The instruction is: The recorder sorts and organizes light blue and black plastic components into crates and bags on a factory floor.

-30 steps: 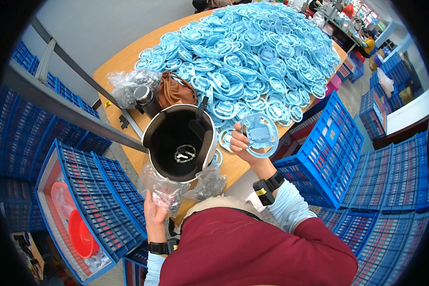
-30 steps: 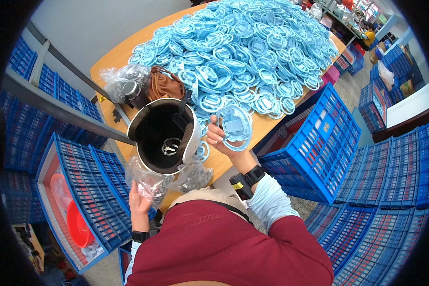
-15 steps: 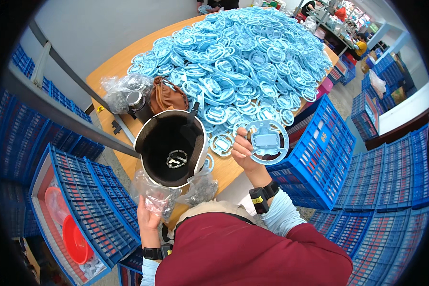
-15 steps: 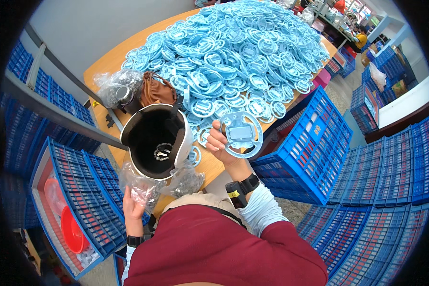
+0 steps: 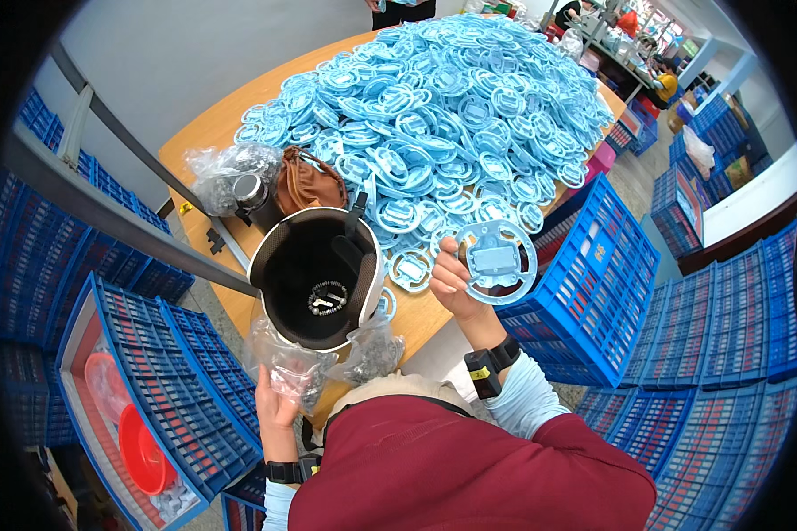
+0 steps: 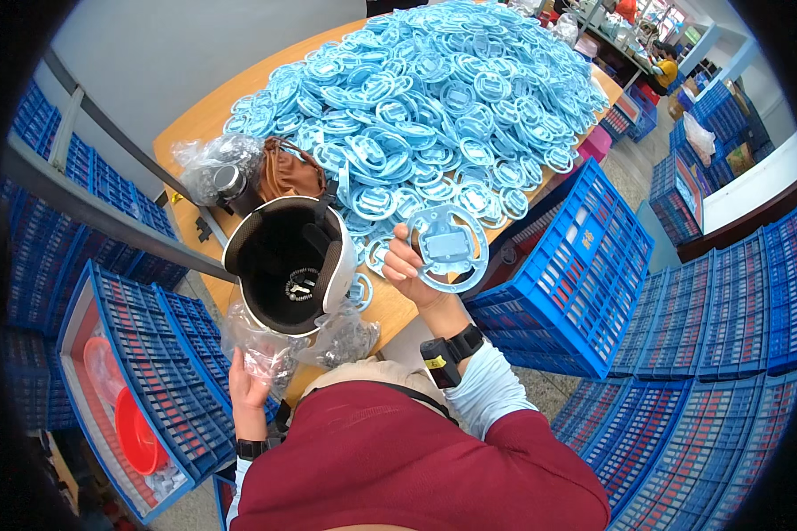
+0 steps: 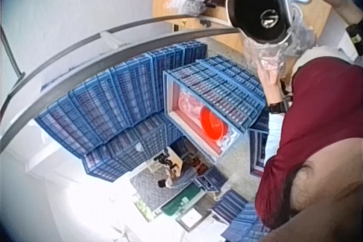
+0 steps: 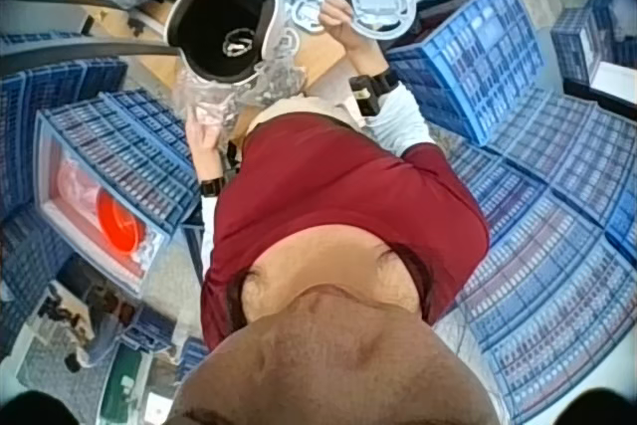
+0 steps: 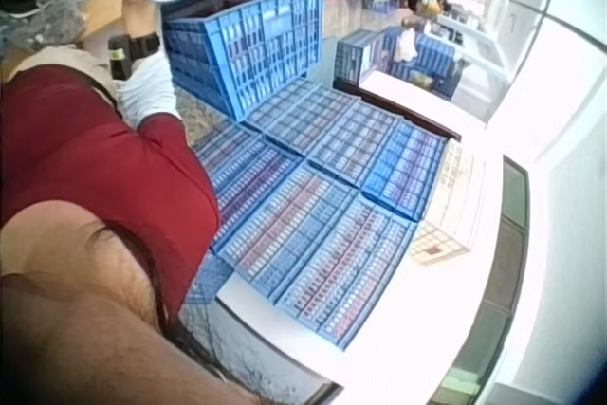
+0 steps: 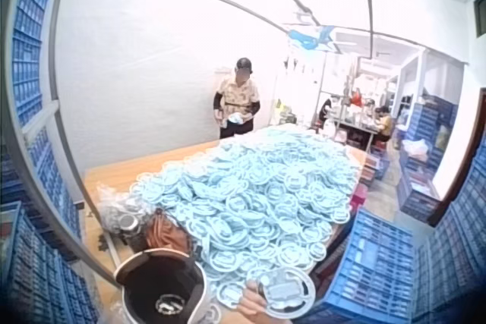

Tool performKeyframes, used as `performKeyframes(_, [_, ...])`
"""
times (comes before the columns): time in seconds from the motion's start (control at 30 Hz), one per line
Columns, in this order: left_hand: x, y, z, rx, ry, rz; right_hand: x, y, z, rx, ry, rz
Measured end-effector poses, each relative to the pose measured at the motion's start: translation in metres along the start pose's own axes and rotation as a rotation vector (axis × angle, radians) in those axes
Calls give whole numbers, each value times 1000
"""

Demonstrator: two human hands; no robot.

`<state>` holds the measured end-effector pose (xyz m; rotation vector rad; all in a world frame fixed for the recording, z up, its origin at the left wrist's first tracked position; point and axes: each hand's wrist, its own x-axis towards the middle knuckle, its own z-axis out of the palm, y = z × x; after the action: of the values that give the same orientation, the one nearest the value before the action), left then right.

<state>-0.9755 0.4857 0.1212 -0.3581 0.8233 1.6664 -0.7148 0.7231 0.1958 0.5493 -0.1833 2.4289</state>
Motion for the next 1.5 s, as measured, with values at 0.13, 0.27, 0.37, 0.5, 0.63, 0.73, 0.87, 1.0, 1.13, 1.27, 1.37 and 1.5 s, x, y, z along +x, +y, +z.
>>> performKeyframes(0.13, [-2,1,-1,-2,-15,-6,2,3,5,-106,101,10])
performKeyframes(0.27, [-2,2,-1,-4,-66,-6,3,3,-2,-254,240,33])
performKeyframes(0.37, [-2,1,0,-31,-76,-7,3,4,3,-623,449,18])
performKeyframes(0.5, [-6,1,4,-28,-86,-9,8,10,0,-874,664,-21])
performKeyframes(0.63, [-4,2,2,-26,-97,6,11,15,1,-1096,742,27])
performKeyframes(0.73, [-4,2,2,-40,-82,0,14,20,8,-1262,679,38])
performKeyframes(0.87, [-3,2,1,-48,-49,-16,13,25,6,-1333,687,-19])
performKeyframes(1.0, [-3,1,2,-20,-63,-8,12,27,3,-1373,679,-37])
performKeyframes(1.13, [-6,1,1,5,-47,9,11,30,2,-1382,683,-11])
performKeyframes(1.27, [-8,2,3,-62,-7,2,10,31,1,-1398,681,12])
performKeyframes(1.37, [-4,2,-1,-71,-39,-37,9,31,-2,-1410,682,29])
performKeyframes(1.5, [-3,0,6,-67,-74,-19,4,30,5,-1417,720,38])
